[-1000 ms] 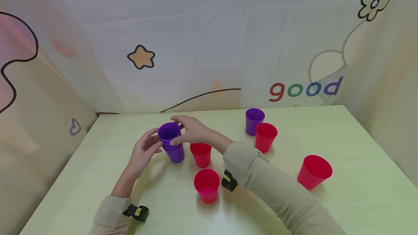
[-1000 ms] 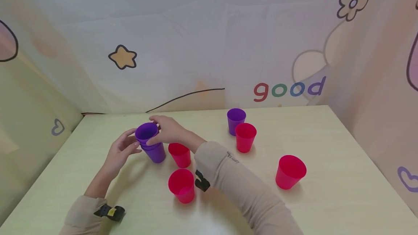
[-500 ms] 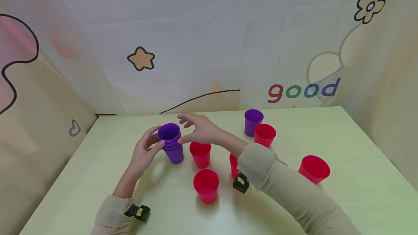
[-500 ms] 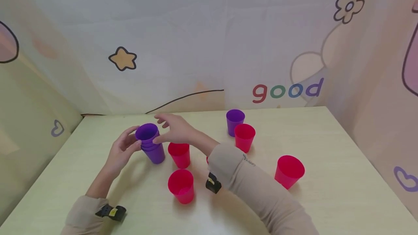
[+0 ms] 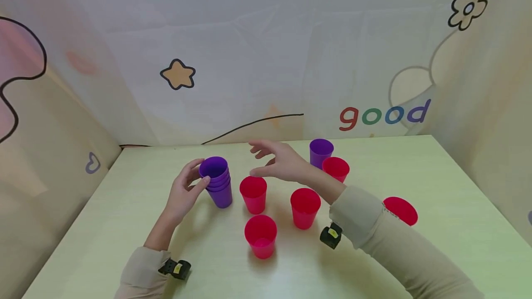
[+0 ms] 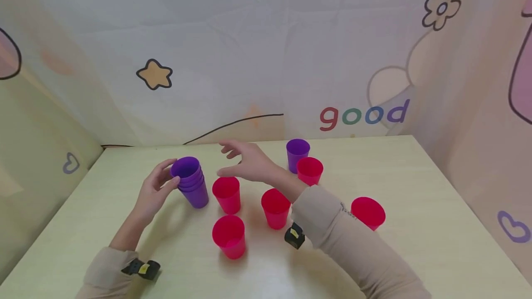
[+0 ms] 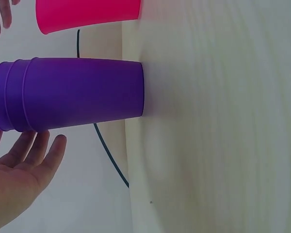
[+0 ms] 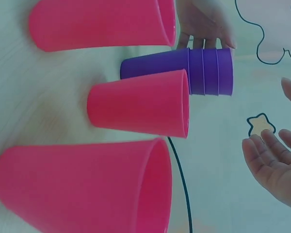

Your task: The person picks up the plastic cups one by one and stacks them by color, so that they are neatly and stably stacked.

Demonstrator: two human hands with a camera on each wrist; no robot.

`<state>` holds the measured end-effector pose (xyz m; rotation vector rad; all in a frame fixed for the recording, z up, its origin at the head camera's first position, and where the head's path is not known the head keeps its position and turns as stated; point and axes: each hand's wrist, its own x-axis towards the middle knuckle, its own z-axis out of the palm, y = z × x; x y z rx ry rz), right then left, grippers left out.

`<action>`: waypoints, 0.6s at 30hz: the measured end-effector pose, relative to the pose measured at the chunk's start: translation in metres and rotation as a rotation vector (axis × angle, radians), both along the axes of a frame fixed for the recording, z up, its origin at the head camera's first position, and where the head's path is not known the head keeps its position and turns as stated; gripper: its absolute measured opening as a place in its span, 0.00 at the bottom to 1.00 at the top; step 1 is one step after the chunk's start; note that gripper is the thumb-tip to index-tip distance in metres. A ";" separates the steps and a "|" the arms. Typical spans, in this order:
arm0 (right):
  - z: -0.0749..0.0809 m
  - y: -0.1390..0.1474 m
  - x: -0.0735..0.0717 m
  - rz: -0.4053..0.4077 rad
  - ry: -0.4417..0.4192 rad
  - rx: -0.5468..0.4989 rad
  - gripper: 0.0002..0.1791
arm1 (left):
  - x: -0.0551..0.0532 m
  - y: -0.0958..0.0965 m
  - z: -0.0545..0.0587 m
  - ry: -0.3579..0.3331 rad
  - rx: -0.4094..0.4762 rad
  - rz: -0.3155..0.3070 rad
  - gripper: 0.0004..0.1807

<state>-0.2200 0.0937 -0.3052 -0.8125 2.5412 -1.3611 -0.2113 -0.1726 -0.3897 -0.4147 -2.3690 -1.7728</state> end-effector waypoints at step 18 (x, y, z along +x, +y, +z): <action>-0.014 0.041 -0.006 -0.213 0.024 -0.068 0.33 | -0.001 0.001 -0.001 -0.007 0.067 -0.013 0.24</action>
